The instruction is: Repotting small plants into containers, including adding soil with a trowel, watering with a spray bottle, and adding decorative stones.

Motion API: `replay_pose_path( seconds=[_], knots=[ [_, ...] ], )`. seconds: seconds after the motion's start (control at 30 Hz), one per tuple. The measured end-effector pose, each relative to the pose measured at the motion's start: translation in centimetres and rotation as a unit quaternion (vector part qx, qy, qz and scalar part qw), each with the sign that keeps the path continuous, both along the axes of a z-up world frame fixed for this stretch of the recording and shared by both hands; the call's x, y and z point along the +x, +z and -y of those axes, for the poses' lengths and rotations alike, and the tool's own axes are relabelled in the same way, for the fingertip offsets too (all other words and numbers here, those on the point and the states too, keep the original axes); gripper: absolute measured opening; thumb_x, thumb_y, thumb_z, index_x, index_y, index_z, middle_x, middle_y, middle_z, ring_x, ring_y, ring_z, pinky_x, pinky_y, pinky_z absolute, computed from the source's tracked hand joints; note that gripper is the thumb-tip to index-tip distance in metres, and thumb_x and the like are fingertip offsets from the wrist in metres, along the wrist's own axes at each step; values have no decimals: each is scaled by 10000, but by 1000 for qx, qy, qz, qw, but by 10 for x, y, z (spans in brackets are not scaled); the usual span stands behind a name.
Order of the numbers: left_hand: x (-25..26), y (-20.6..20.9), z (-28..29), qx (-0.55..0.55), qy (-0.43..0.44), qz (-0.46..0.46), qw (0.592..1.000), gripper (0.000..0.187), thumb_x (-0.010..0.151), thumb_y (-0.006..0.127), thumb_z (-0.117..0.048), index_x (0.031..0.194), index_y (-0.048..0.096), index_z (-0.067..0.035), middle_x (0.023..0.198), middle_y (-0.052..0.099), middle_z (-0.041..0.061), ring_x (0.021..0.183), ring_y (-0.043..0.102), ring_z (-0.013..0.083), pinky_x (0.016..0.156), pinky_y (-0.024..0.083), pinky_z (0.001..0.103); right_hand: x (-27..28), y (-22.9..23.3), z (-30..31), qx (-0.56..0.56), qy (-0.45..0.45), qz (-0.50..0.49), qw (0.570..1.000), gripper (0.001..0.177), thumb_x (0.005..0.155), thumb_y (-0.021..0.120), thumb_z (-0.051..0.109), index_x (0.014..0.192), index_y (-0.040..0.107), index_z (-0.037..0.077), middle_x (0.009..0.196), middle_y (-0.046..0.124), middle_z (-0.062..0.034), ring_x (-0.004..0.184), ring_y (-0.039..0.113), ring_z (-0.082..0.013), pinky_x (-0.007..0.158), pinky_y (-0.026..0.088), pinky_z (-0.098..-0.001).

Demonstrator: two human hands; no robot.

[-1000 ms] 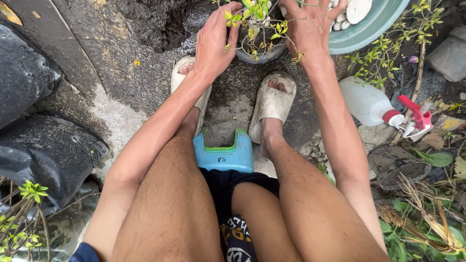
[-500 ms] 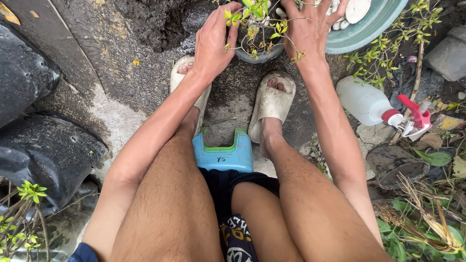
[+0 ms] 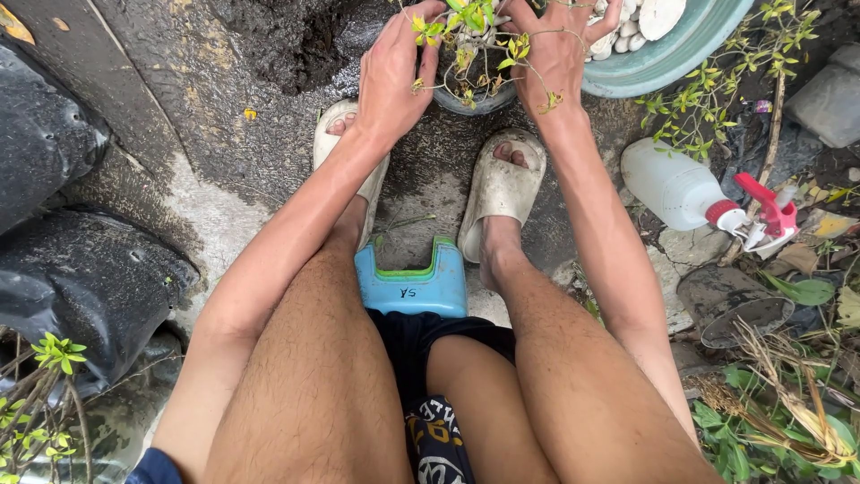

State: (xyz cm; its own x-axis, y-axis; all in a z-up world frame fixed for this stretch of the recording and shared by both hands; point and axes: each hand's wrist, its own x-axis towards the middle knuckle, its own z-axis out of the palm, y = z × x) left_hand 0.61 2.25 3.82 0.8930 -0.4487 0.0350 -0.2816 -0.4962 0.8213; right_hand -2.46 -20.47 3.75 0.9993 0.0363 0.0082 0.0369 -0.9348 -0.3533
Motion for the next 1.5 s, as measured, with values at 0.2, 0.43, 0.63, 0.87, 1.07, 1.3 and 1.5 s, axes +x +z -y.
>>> replay_pose_path(
  seconds=[0.2, 0.43, 0.63, 0.87, 1.07, 1.3, 1.5],
  knots=[
    [1, -2, 0, -5, 3, 2, 1000, 279, 1050, 499, -20, 1319, 497, -94, 1189, 684, 102, 1049, 694, 268, 756, 581, 409, 2, 9, 2, -37, -10, 92, 995, 533, 617, 914, -119, 1023, 770, 194, 1257, 562, -114, 1208, 418, -414, 935, 227, -612],
    [0, -5, 0, -2, -1, 12, 1000, 324, 1028, 511, 15, 1332, 484, -97, 1185, 681, 99, 1022, 688, 266, 750, 585, 413, 0, 7, 4, -47, -2, 112, 993, 492, 583, 881, -98, 962, 821, 211, 1224, 566, -130, 1212, 386, -420, 909, 218, -567],
    [0, -3, 1, -3, 0, 7, 1000, 324, 1024, 521, 22, 1321, 485, -101, 1170, 683, 96, 1022, 690, 259, 748, 583, 403, -5, -5, 4, -17, -4, 93, 996, 557, 673, 877, -154, 1081, 855, 225, 1396, 523, -163, 1330, 255, -439, 953, 176, -637],
    [0, -2, 1, -10, -4, 11, 1000, 301, 1047, 499, -3, 1336, 482, -88, 1182, 693, 113, 1058, 702, 273, 785, 603, 419, -12, -21, 10, -23, -9, 88, 996, 758, 546, 725, -251, 1082, 906, 254, 1485, 487, -163, 1400, 163, -442, 980, 163, -675],
    [-1, -3, 1, 2, 4, 5, 1000, 356, 1028, 539, 16, 1357, 489, -110, 1189, 683, 100, 1016, 687, 271, 761, 598, 421, -6, -2, 5, 20, -21, 86, 996, 528, 792, 841, -209, 1084, 875, 230, 1427, 526, -149, 1349, 289, -470, 991, 157, -732],
    [-15, -2, -8, -21, 2, 10, 1000, 287, 1081, 614, 6, 1346, 536, -72, 1039, 655, 83, 858, 632, 185, 721, 593, 320, -47, 19, 54, 41, -139, 169, 975, 205, 861, 813, 13, 988, 830, 174, 1290, 651, -95, 1195, 564, -310, 996, 337, -537],
    [-15, 34, 2, -9, -132, -81, 988, 253, 905, 504, 222, 858, 558, -21, 778, 664, 117, 661, 694, 241, 481, 640, 255, -42, 17, 104, -20, -137, 75, 988, 238, 882, 754, -57, 1077, 686, 61, 1004, 725, -76, 886, 625, -250, 769, 372, -350]
  ],
)
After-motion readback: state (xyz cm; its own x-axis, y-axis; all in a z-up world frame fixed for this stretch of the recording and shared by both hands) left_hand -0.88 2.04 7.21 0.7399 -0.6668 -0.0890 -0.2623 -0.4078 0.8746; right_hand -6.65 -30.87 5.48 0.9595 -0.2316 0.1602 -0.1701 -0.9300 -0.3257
